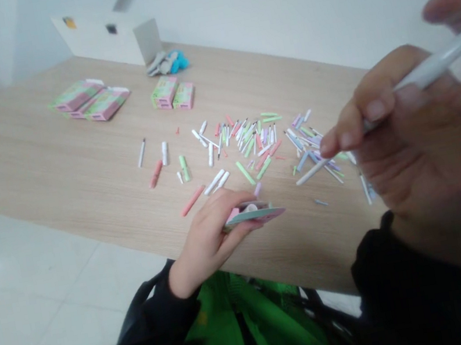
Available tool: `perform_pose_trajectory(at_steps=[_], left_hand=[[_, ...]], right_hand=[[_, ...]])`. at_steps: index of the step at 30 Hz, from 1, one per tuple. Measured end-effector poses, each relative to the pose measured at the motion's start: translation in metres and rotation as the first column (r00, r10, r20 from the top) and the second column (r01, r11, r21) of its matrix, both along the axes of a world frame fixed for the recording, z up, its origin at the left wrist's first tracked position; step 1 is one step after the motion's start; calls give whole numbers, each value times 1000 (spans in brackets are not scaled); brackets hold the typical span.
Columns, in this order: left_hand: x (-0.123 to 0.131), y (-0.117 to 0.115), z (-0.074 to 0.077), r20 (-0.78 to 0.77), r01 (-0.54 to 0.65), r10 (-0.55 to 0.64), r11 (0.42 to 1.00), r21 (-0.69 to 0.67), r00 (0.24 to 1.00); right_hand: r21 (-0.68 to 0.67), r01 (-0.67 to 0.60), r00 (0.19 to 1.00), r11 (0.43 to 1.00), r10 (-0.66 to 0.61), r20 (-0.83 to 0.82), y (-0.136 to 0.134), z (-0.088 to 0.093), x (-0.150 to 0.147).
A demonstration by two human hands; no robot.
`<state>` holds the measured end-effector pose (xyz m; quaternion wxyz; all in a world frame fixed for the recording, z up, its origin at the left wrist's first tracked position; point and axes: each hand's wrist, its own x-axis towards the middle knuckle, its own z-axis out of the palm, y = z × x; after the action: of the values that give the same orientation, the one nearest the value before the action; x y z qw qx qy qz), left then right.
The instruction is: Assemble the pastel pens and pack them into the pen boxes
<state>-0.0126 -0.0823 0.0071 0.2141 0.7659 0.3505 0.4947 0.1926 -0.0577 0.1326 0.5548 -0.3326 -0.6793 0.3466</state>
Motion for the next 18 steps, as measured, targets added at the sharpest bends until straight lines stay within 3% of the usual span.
perform_pose_trajectory(at_steps=[2, 5, 11, 18], left_hand=[[0, 0, -2, 6, -7, 7, 1000, 9, 1000], [0, 0, -3, 33, -17, 15, 999, 48, 999], [0, -3, -7, 1, -23, 23, 999, 45, 1000], [8, 5, -26, 175, 102, -123, 987, 124, 977]], right_hand=[[-30, -12, 996, 999, 9, -86, 3, -4, -3], [-112, -50, 998, 992, 46, -43, 4, -8, -6], [-78, 60, 986, 995, -72, -149, -10, -6, -17], [-64, -84, 987, 994, 74, -140, -16, -24, -26]])
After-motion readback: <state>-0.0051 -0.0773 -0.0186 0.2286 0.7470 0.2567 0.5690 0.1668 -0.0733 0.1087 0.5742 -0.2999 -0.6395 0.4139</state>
